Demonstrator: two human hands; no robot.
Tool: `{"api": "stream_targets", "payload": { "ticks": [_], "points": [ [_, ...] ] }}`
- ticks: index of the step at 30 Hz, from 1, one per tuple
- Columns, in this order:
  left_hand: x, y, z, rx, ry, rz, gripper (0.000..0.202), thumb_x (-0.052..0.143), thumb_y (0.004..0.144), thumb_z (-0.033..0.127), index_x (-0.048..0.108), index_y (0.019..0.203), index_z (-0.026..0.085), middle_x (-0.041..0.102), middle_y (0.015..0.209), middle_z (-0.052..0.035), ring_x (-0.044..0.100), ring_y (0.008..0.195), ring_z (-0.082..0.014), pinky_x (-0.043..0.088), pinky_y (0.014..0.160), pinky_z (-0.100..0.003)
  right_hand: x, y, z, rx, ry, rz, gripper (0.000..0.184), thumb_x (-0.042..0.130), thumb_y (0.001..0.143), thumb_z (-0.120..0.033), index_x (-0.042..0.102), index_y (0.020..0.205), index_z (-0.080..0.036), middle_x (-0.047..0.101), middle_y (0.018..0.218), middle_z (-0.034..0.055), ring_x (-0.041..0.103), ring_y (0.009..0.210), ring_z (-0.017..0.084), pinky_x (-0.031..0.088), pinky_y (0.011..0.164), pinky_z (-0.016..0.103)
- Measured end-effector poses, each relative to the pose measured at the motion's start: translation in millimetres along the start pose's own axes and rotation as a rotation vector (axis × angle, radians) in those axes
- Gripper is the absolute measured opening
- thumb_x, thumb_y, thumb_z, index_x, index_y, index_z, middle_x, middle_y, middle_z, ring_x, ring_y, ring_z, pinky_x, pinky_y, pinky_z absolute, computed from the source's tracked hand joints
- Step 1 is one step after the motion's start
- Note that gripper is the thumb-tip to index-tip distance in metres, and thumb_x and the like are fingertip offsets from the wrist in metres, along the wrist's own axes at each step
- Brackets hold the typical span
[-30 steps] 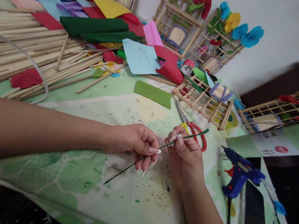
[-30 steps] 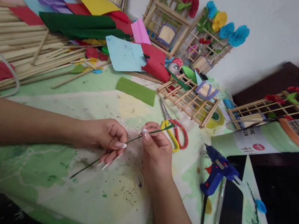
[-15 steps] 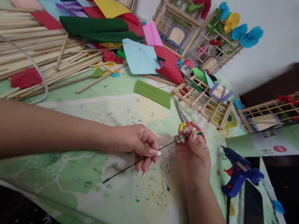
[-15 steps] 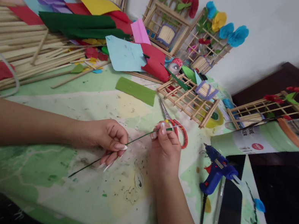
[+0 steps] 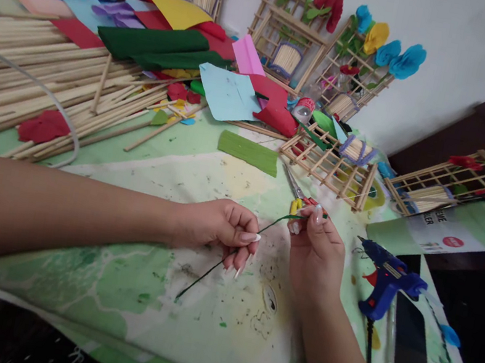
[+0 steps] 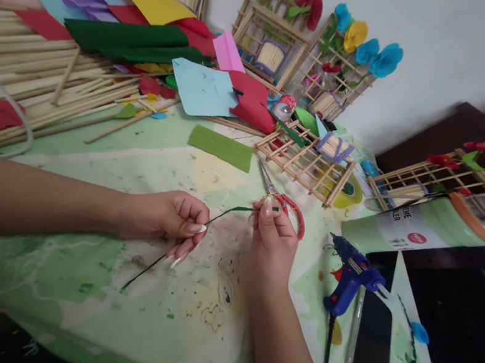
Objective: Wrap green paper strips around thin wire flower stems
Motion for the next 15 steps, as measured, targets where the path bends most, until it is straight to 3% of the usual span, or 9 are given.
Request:
{"api": "stream_targets", "payload": {
  "ticks": [6, 11, 15],
  "points": [
    [-0.3, 0.0, 1.8, 0.006, -0.009, 0.041, 0.034, 0.076, 0.069, 0.040, 0.057, 0.070, 0.012, 0.065, 0.055, -0.0018, 0.059, 0.047, -0.0088, 0.042, 0.043, -0.015, 1.1, -2.3, -3.8, -0.023, -0.007, 0.013, 0.013, 0.076, 0.069, -0.030, 0.069, 0.069, -0.019, 0.058, 0.076, -0.0004, 0.044, 0.061, 0.009, 0.037, 0.061, 0.027],
    [1.1, -0.3, 2.5, 0.014, -0.013, 0.035, 0.031, 0.074, 0.072, 0.038, 0.056, 0.071, 0.012, 0.065, 0.055, -0.0017, 0.060, 0.048, -0.0088, 0.042, 0.043, -0.015, 6.6, -2.9, -3.3, 0.082, 0.087, -0.159, 0.017, 0.074, 0.070, -0.038, 0.069, 0.079, -0.025, 0.056, 0.084, -0.0014, 0.046, 0.064, 0.009, 0.041, 0.062, 0.026],
    [-0.2, 0.3, 2.0, 0.017, -0.025, 0.009, 0.030, 0.073, 0.073, 0.037, 0.056, 0.072, 0.012, 0.067, 0.058, -0.0022, 0.061, 0.049, -0.0096, 0.045, 0.045, -0.016, 13.4, -7.5, 5.7, 0.263, 0.091, -0.324, 0.041, 0.075, 0.067, -0.045, 0.068, 0.105, -0.030, 0.059, 0.102, 0.0010, 0.054, 0.077, 0.013, 0.046, 0.066, 0.026]
  ]
}}
Point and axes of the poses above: each hand's wrist, its own y-axis towards the middle knuckle, its own x-axis out of the palm, z = x × y, the point moved 3 cm from there along y, towards the middle knuckle
